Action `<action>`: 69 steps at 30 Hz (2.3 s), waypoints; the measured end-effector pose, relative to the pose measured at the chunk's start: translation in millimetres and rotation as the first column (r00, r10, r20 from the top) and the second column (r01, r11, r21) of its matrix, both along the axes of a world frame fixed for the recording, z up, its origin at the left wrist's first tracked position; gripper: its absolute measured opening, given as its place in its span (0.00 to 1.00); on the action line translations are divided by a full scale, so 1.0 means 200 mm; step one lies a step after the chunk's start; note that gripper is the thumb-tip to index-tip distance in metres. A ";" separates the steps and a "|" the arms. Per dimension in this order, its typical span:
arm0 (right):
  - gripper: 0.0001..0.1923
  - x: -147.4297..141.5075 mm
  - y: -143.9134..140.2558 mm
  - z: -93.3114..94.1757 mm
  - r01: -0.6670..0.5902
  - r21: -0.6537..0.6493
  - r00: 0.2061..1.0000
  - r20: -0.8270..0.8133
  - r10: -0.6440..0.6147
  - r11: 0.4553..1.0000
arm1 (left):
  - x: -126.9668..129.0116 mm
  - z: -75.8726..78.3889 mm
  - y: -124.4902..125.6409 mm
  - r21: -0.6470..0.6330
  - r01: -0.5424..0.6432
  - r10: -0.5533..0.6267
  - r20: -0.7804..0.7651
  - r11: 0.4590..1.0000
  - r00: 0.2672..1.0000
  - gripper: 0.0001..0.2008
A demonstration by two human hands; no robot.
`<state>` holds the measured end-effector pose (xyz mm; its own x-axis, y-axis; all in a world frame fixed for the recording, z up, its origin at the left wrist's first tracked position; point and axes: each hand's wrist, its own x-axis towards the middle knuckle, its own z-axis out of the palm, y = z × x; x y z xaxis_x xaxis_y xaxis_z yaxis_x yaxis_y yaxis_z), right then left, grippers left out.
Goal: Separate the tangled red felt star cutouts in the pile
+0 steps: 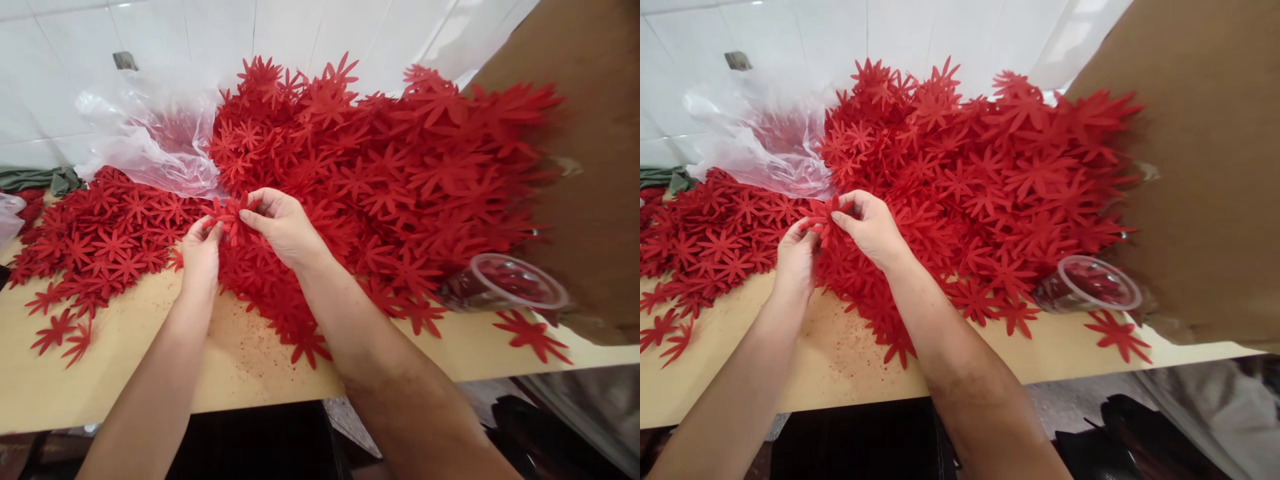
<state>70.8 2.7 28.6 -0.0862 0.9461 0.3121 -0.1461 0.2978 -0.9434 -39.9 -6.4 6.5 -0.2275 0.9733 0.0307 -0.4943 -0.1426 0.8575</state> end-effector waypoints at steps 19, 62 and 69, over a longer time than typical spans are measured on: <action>0.14 0.02 -0.04 0.03 0.074 0.274 0.809 0.545 -0.219 0.959 | 0.02 0.07 -0.02 -0.138 0.165 -0.149 0.119 0.977 0.982 0.01; 0.18 0.24 -0.16 0.11 0.108 0.176 0.712 0.673 -0.200 0.978 | 0.06 0.01 -0.09 -0.081 0.380 -0.376 0.060 0.922 0.925 0.13; 0.09 0.10 0.03 -0.07 -0.027 0.100 0.878 0.479 -0.024 0.995 | 0.04 0.01 -0.07 -0.110 0.405 -0.375 0.220 0.908 0.901 0.07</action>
<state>91.4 9.2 14.1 -0.2505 0.9116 0.3259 0.3152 0.3951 -0.8629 -31.5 -20.6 8.1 0.1842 0.9747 -0.1270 -0.6390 0.2169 0.7380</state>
